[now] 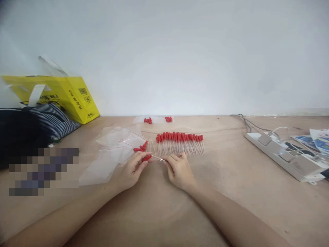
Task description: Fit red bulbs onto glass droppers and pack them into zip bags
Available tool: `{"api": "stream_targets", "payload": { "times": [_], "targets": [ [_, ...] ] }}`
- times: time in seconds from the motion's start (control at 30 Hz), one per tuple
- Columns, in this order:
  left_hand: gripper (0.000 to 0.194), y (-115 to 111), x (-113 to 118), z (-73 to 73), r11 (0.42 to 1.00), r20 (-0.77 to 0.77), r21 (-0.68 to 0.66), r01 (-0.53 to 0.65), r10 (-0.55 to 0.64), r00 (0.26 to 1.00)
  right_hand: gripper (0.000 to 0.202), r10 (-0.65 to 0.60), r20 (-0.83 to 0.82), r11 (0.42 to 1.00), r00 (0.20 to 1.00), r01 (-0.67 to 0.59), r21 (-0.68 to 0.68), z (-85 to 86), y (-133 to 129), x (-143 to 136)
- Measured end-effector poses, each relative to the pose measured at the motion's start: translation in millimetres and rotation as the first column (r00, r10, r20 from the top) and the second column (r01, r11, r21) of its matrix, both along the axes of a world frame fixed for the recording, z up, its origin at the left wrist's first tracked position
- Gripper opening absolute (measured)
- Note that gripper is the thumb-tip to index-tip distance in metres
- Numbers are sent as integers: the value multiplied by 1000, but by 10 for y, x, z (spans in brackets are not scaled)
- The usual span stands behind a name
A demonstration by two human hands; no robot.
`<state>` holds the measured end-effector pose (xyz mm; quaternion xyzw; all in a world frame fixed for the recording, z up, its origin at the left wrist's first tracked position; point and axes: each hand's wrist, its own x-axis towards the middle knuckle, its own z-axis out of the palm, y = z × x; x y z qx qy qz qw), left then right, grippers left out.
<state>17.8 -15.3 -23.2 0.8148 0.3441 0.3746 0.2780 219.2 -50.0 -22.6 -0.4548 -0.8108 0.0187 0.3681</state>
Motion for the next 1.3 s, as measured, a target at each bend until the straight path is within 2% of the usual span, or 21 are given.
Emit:
{"api": "stream_targets", "payload": {
  "times": [0.1,0.33,0.6,0.77,0.93,1.1,1.3],
  "targets": [
    [22,-7,14,34,997,-43,76,-2,5,999,24,19,6,1000,1000,-19,4,-11,0,-9],
    [15,-37,40,86,979,-69,172,-109,123,990,23,16,-3,1000,1000,-16,16,-28,11,-10],
    [14,-26,30,72,959,-84,261,-114,140,987,25,34,45,997,998,-37,70,-28,-31,-54],
    [16,-29,11,63,949,-124,302,-88,131,984,28,16,132,980,991,-41,192,-57,-1,-36],
    [15,-46,-2,54,919,-209,393,-26,117,971,33,7,243,958,970,-77,277,-11,32,24],
    [18,-101,1,71,898,-286,437,50,85,955,33,40,259,946,965,-120,302,6,20,37],
    [17,-151,25,93,894,-300,447,28,121,946,27,18,213,959,977,-77,272,-11,-28,-43]
  ]
}}
